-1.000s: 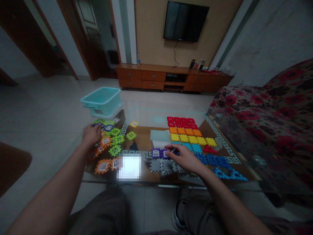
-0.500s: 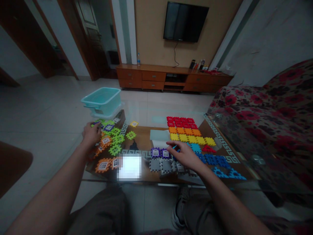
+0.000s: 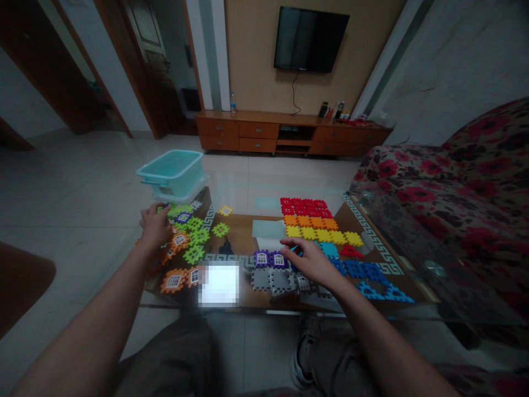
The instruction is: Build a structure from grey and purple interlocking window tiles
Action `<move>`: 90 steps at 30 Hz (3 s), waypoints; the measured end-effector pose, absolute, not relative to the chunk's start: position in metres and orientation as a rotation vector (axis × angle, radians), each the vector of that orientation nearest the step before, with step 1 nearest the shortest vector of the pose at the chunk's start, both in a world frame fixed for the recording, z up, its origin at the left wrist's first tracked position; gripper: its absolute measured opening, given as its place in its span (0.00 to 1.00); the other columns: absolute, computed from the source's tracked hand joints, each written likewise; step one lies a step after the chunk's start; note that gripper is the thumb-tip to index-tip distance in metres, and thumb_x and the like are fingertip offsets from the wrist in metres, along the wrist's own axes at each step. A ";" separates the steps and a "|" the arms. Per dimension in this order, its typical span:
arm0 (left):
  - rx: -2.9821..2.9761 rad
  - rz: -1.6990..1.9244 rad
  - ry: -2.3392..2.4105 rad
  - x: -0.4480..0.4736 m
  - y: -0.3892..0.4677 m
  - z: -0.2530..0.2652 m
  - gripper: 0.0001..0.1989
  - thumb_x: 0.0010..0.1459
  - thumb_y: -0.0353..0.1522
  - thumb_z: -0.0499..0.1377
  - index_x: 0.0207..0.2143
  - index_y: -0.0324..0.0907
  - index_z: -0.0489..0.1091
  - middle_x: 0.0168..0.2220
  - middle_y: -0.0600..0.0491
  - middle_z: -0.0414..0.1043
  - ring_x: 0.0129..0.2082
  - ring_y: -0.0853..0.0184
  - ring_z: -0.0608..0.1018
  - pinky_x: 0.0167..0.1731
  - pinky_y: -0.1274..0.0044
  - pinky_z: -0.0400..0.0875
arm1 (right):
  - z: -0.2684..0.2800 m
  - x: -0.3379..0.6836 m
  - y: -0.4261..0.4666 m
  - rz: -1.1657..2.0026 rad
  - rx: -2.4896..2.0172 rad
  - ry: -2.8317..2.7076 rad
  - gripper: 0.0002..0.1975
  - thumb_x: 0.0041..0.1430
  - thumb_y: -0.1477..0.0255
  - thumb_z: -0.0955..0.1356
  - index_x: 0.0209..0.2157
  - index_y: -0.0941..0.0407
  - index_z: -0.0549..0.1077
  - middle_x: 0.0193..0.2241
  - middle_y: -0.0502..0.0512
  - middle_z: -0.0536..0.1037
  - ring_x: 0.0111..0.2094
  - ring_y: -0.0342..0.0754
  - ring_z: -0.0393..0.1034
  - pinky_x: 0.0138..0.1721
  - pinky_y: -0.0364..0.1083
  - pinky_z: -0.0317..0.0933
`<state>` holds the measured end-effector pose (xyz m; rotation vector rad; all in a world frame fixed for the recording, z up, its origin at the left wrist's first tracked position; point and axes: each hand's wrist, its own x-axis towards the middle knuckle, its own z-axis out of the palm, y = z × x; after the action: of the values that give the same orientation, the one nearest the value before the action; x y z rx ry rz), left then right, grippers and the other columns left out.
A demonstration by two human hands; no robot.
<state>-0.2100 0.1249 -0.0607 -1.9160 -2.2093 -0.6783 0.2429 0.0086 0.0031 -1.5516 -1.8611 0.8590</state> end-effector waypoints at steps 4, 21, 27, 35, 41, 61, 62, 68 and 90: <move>-1.876 -0.806 -2.092 -0.206 0.125 -0.051 0.27 0.55 0.26 0.52 0.57 0.42 0.68 0.59 0.41 0.63 0.54 0.45 0.61 0.45 0.60 0.62 | 0.004 0.242 0.009 0.860 -1.556 -1.859 0.18 0.61 0.63 0.67 0.47 0.58 0.77 0.40 0.59 0.81 0.37 0.50 0.73 0.39 0.49 0.66; -2.482 -1.155 -1.830 -0.068 0.056 0.035 0.11 0.60 0.31 0.55 0.37 0.42 0.78 0.42 0.47 0.77 0.44 0.59 0.75 0.49 0.68 0.67 | 0.008 0.242 0.005 0.863 -1.465 -1.818 0.16 0.59 0.65 0.67 0.45 0.59 0.77 0.38 0.60 0.81 0.37 0.51 0.74 0.41 0.50 0.66; -2.607 -1.694 -1.967 0.006 0.005 0.048 0.07 0.54 0.28 0.61 0.32 0.46 0.80 0.34 0.49 0.80 0.36 0.61 0.79 0.41 0.70 0.71 | 0.012 0.238 -0.001 0.997 -1.390 -1.798 0.20 0.57 0.63 0.69 0.47 0.60 0.76 0.38 0.59 0.80 0.36 0.50 0.73 0.39 0.49 0.66; -2.468 -2.364 -2.466 0.034 -0.022 0.023 0.07 0.50 0.32 0.66 0.33 0.40 0.79 0.33 0.47 0.80 0.31 0.65 0.79 0.32 0.76 0.72 | 0.019 0.225 -0.012 1.504 -1.239 -1.539 0.16 0.51 0.61 0.73 0.36 0.58 0.76 0.31 0.54 0.79 0.28 0.44 0.71 0.30 0.43 0.63; -2.352 -2.422 -2.412 0.041 -0.020 0.014 0.06 0.50 0.33 0.66 0.32 0.41 0.76 0.32 0.48 0.78 0.32 0.67 0.77 0.33 0.77 0.70 | 0.011 0.217 -0.012 1.572 -1.241 -1.440 0.15 0.52 0.58 0.72 0.30 0.57 0.74 0.22 0.49 0.75 0.22 0.41 0.66 0.23 0.41 0.57; -1.491 -2.879 -2.752 0.033 -0.011 0.011 0.27 0.46 0.42 0.69 0.45 0.41 0.64 0.27 0.55 0.75 0.23 0.70 0.75 0.22 0.80 0.66 | 0.020 0.231 -0.009 1.559 -1.304 -0.891 0.10 0.45 0.68 0.73 0.26 0.55 0.70 0.22 0.50 0.73 0.24 0.43 0.69 0.24 0.41 0.63; -1.475 -2.844 -2.760 0.032 -0.009 0.011 0.25 0.48 0.41 0.68 0.44 0.41 0.64 0.27 0.55 0.74 0.22 0.71 0.75 0.21 0.81 0.66 | 0.019 0.232 -0.008 1.555 -1.312 -0.892 0.09 0.45 0.68 0.73 0.27 0.55 0.69 0.22 0.49 0.73 0.23 0.43 0.69 0.23 0.41 0.62; -1.307 -2.933 -2.776 0.034 -0.005 0.011 0.13 0.56 0.31 0.63 0.41 0.41 0.63 0.31 0.54 0.71 0.23 0.72 0.74 0.20 0.80 0.70 | 0.011 0.236 -0.005 1.569 -1.313 -0.853 0.08 0.48 0.66 0.71 0.29 0.54 0.69 0.29 0.51 0.75 0.28 0.44 0.70 0.26 0.41 0.62; -1.586 -3.293 -2.701 0.039 -0.013 0.011 0.17 0.45 0.31 0.72 0.33 0.39 0.66 0.30 0.51 0.76 0.31 0.69 0.80 0.37 0.76 0.75 | 0.018 0.235 -0.006 1.584 -1.175 -0.799 0.13 0.41 0.70 0.77 0.33 0.56 0.79 0.34 0.52 0.79 0.32 0.42 0.70 0.33 0.40 0.67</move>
<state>0.0390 -0.0129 0.0108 -1.5858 -2.7010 -3.2929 0.2346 -0.0060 0.0179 -1.1752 -0.7990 1.5840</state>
